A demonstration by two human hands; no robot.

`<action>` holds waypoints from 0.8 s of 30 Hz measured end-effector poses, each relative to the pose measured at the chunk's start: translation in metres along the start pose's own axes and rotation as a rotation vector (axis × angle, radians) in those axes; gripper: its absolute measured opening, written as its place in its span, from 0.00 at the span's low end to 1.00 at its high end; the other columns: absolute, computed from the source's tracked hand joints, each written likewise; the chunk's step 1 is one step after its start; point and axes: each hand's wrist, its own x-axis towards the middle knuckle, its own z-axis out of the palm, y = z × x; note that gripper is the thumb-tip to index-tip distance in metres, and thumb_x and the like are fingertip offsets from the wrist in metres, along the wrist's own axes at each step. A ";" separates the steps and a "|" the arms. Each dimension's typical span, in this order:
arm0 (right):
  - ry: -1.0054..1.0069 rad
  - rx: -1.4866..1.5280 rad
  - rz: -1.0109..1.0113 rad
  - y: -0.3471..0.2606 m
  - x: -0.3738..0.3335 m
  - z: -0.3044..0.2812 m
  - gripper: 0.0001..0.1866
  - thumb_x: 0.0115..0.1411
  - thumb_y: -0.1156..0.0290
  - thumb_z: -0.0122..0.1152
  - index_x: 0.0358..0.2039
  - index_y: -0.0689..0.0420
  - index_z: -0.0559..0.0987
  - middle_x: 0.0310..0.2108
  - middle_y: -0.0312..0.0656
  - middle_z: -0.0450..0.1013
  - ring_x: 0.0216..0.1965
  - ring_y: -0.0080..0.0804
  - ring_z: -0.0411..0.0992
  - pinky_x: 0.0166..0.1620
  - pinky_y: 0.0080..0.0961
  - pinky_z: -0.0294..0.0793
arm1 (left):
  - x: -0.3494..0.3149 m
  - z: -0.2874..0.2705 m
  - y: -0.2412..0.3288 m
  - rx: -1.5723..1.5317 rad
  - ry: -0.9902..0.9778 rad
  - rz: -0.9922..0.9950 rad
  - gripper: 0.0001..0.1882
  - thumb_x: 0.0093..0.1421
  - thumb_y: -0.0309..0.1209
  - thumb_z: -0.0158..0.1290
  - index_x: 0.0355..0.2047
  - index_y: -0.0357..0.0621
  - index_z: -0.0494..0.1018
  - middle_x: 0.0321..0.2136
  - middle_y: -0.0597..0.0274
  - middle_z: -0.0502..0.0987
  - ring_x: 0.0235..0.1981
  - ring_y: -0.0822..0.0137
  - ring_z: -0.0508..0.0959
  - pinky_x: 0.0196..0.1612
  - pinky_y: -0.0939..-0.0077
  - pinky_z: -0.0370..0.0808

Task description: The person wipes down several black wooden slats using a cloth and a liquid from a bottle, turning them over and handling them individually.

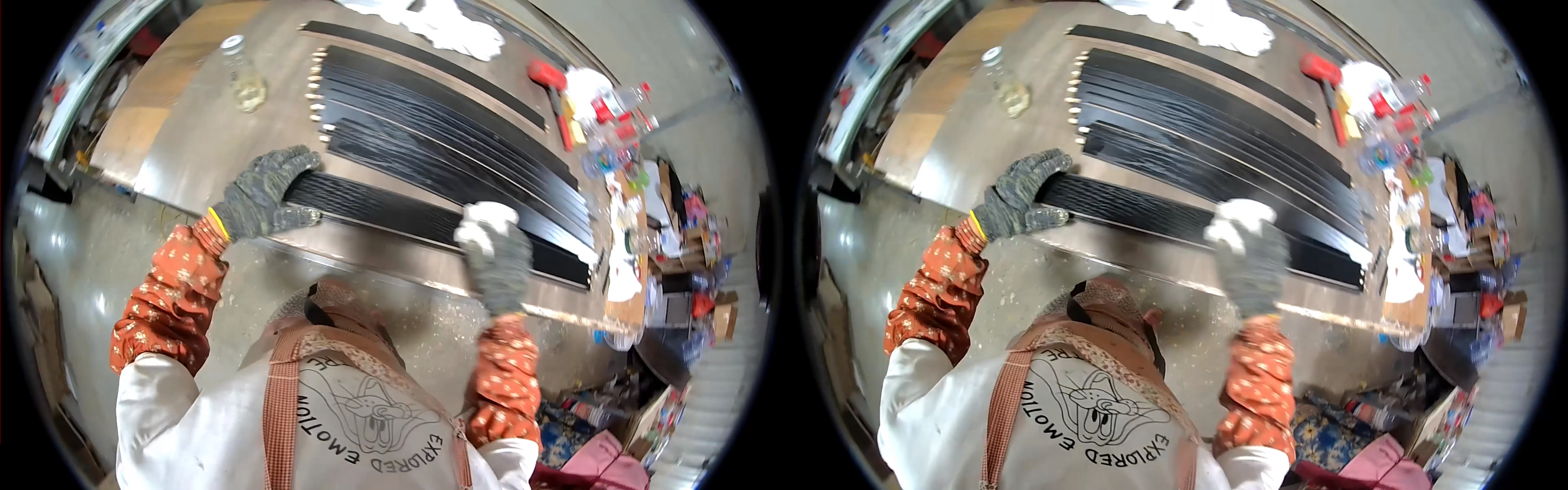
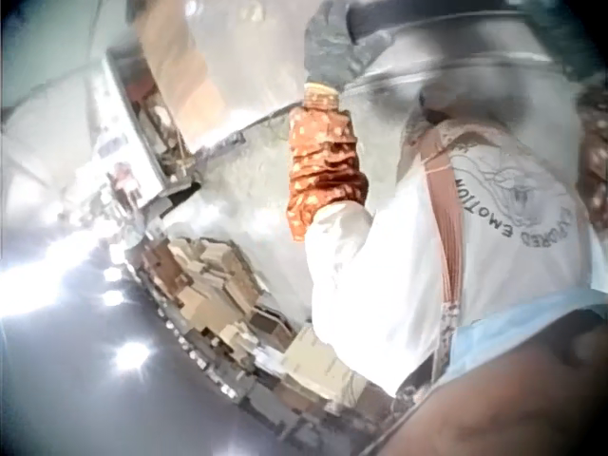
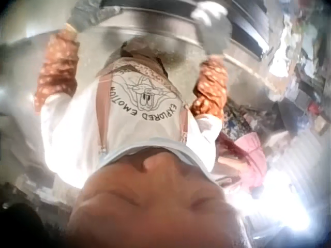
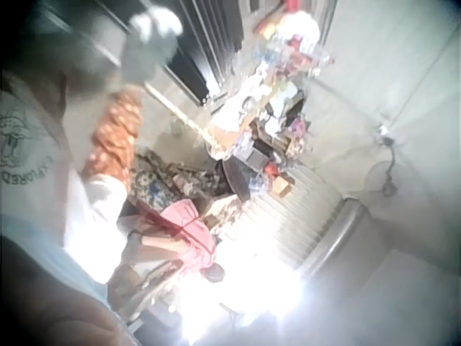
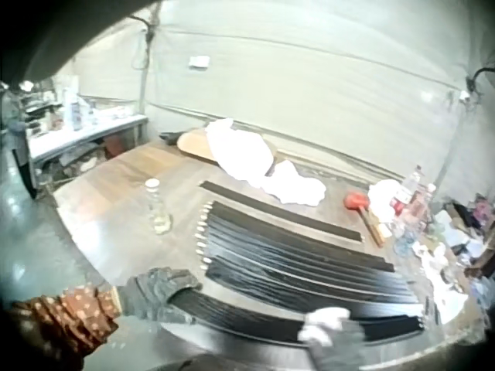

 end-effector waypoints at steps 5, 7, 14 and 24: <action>-0.031 -0.090 0.212 0.049 -0.017 0.000 0.21 0.56 0.55 0.62 0.50 0.43 0.77 0.50 0.49 0.67 0.51 0.51 0.64 0.54 0.47 0.65 | -0.025 0.013 -0.039 -0.531 -0.008 -0.153 0.34 0.49 0.36 0.66 0.55 0.44 0.67 0.52 0.56 0.72 0.53 0.63 0.73 0.58 0.70 0.68; -0.053 -0.095 0.226 0.034 -0.013 0.002 0.21 0.56 0.54 0.62 0.49 0.44 0.78 0.51 0.49 0.67 0.52 0.52 0.64 0.55 0.47 0.64 | -0.027 0.022 -0.040 -0.575 0.062 -0.172 0.32 0.49 0.31 0.66 0.55 0.43 0.68 0.53 0.57 0.72 0.54 0.64 0.71 0.59 0.70 0.66; -0.064 -0.111 -0.139 -0.079 0.032 0.028 0.23 0.57 0.51 0.56 0.51 0.46 0.76 0.53 0.49 0.66 0.54 0.52 0.62 0.55 0.54 0.60 | -0.022 0.024 -0.039 -0.765 0.018 -0.213 0.34 0.51 0.28 0.64 0.58 0.45 0.66 0.50 0.58 0.75 0.46 0.66 0.77 0.51 0.72 0.73; -0.147 -0.040 -0.186 -0.111 0.061 0.032 0.17 0.57 0.57 0.57 0.47 0.43 0.78 0.51 0.45 0.68 0.53 0.55 0.64 0.52 0.52 0.65 | -0.028 0.039 -0.048 -0.607 0.193 -0.085 0.33 0.51 0.44 0.62 0.55 0.44 0.69 0.45 0.52 0.76 0.46 0.55 0.77 0.51 0.62 0.72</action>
